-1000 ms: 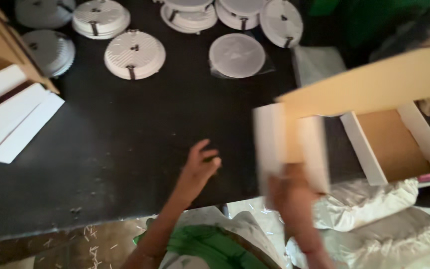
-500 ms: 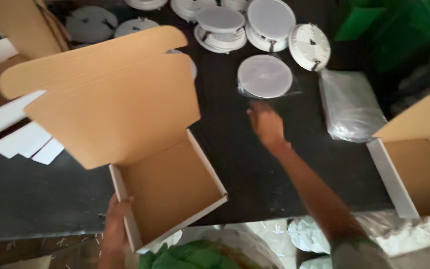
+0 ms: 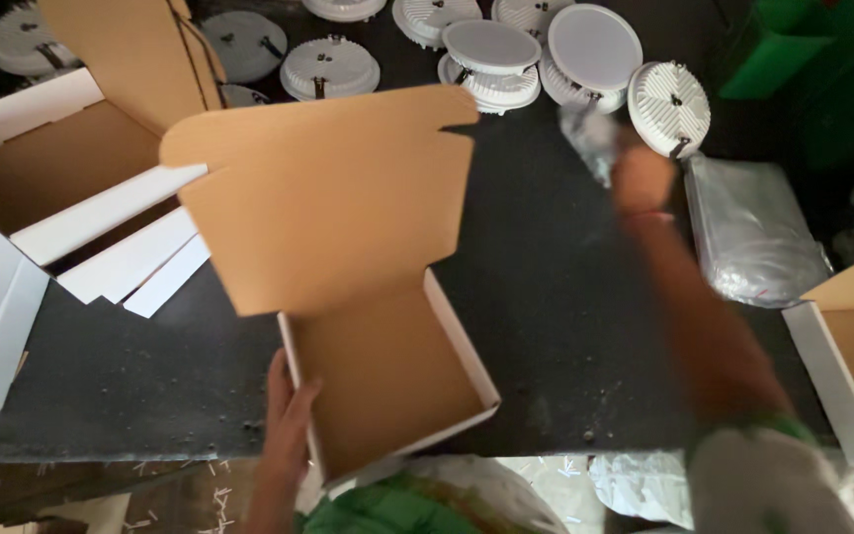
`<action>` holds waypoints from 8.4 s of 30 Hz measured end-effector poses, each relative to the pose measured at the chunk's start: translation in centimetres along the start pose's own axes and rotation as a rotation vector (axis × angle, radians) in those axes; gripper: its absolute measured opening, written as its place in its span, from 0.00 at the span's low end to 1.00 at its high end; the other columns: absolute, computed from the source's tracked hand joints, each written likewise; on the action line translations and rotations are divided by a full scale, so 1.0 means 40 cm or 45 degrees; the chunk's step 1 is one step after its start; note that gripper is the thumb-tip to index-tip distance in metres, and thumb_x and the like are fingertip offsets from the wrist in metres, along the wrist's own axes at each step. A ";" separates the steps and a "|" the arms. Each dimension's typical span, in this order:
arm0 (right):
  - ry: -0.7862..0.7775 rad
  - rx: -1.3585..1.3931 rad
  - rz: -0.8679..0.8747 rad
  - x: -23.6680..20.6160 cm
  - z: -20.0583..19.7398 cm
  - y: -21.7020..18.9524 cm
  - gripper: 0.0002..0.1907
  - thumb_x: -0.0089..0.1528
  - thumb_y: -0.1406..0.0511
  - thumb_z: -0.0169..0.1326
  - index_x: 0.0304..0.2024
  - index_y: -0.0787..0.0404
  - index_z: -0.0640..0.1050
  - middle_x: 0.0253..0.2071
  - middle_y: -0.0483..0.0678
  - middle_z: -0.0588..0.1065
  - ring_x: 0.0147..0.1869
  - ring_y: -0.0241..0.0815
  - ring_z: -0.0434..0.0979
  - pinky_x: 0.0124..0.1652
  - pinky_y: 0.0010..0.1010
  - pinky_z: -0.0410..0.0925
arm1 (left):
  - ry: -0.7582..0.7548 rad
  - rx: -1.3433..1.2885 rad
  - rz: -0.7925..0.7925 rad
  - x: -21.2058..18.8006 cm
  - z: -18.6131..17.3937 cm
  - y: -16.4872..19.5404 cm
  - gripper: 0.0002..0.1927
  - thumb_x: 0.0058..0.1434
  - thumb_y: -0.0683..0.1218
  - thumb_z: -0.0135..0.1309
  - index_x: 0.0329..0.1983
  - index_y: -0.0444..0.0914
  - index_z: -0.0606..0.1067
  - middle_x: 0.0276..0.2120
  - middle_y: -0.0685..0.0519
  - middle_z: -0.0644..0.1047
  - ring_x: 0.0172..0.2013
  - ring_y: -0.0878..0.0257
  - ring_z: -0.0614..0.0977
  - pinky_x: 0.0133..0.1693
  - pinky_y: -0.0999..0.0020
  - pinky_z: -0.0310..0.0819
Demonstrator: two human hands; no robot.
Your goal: The person packs round LED panel lights for boxing. They take a clear plastic bag, place a round LED panel light into it, wrap the bag around the fixture, and set the bagged unit on the table. They also fold and assemble white cardboard boxes and stack finished bagged lights.
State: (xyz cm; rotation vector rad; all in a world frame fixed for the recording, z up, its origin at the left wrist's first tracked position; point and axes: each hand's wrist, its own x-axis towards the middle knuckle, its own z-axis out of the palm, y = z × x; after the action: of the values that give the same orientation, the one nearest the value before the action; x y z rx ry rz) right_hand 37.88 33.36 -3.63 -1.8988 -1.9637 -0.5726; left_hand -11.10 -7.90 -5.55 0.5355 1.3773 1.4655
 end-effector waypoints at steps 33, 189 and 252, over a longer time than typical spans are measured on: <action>0.212 0.774 0.353 -0.567 -0.370 -0.114 0.08 0.61 0.67 0.61 0.42 0.61 0.79 0.38 0.54 0.79 0.41 0.55 0.81 0.41 0.40 0.73 | -0.387 0.848 0.810 0.220 0.542 -0.177 0.35 0.72 0.57 0.49 0.73 0.33 0.58 0.66 0.35 0.64 0.59 0.47 0.74 0.60 0.51 0.68; 0.132 0.934 0.282 -0.384 -0.723 -0.019 0.17 0.64 0.73 0.64 0.55 0.65 0.78 0.34 0.52 0.80 0.37 0.37 0.83 0.37 0.27 0.74 | -0.619 1.041 1.525 0.178 0.791 0.339 0.28 0.58 0.30 0.53 0.64 0.31 0.68 0.54 0.37 0.76 0.50 0.41 0.79 0.49 0.53 0.74; -1.007 2.694 0.538 -0.588 -0.587 -0.670 0.41 0.63 0.54 0.53 0.77 0.57 0.60 0.71 0.49 0.68 0.72 0.51 0.67 0.64 0.54 0.62 | -0.339 -0.442 0.506 -0.181 -0.081 0.307 0.43 0.62 0.51 0.63 0.75 0.36 0.57 0.66 0.45 0.69 0.64 0.55 0.73 0.62 0.54 0.70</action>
State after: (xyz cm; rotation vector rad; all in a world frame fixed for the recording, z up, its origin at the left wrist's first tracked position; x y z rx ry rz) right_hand 11.42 0.55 3.22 -0.7600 -0.9782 1.8265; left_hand -15.44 -13.69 7.14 0.7749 0.8116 1.8285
